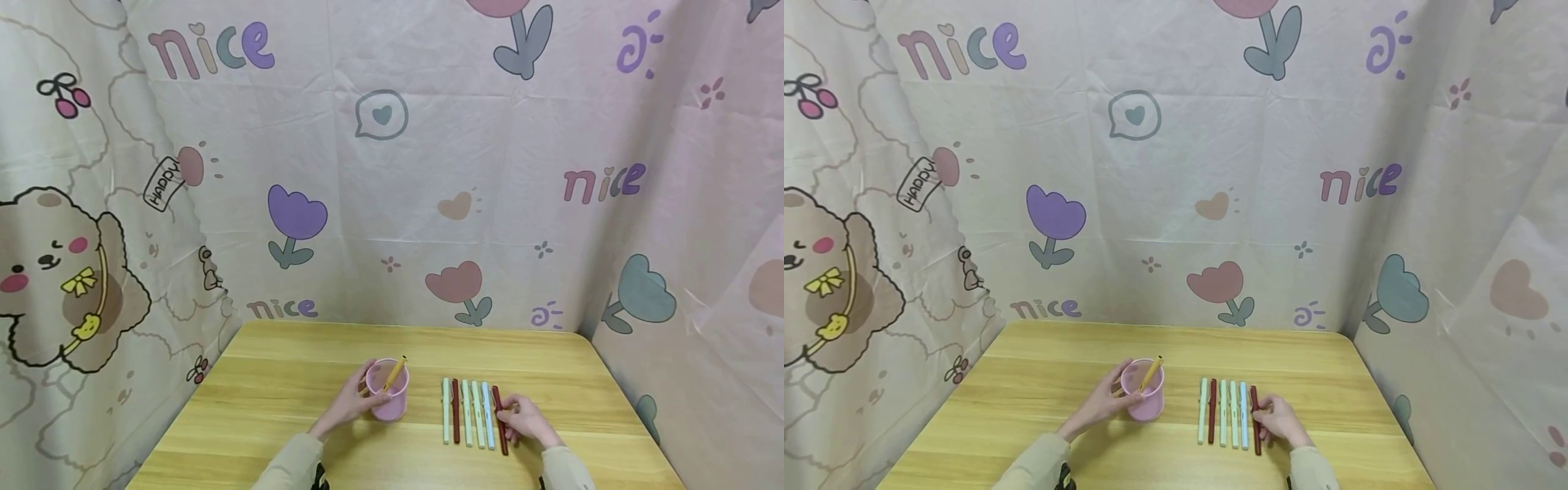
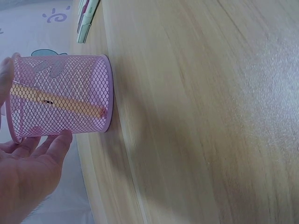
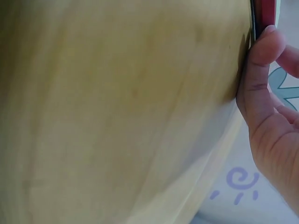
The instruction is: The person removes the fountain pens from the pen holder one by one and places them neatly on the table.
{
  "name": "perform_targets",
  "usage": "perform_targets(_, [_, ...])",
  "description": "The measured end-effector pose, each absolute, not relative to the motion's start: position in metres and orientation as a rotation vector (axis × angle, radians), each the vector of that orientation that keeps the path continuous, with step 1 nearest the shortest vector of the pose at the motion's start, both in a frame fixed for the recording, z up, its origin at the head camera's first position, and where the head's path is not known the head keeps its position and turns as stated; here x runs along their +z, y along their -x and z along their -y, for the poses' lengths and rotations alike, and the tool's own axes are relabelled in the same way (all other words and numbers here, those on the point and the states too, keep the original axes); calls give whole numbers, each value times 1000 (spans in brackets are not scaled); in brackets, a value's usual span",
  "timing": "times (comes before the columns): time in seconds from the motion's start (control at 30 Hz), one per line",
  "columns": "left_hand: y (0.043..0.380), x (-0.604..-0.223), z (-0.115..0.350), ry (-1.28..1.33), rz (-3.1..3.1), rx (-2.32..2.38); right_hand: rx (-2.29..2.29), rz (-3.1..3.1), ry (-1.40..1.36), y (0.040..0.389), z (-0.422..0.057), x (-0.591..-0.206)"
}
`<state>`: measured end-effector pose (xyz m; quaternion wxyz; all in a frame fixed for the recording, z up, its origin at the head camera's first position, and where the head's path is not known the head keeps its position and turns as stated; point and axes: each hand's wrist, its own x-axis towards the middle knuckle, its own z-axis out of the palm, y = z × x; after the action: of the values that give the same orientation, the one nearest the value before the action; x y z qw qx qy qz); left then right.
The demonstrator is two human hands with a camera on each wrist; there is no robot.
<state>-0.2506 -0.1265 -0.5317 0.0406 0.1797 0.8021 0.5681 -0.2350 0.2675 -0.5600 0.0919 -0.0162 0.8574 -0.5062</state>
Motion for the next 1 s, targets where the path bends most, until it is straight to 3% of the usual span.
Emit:
perform_targets(0.43, [251,-531,127,-559,-2448,1742,-1472,-2612,-123,237,-260,-561])
perform_targets(1.0, [251,-532,127,-564,-2435,1752,-1478,-2617,-125,236,-259,-561])
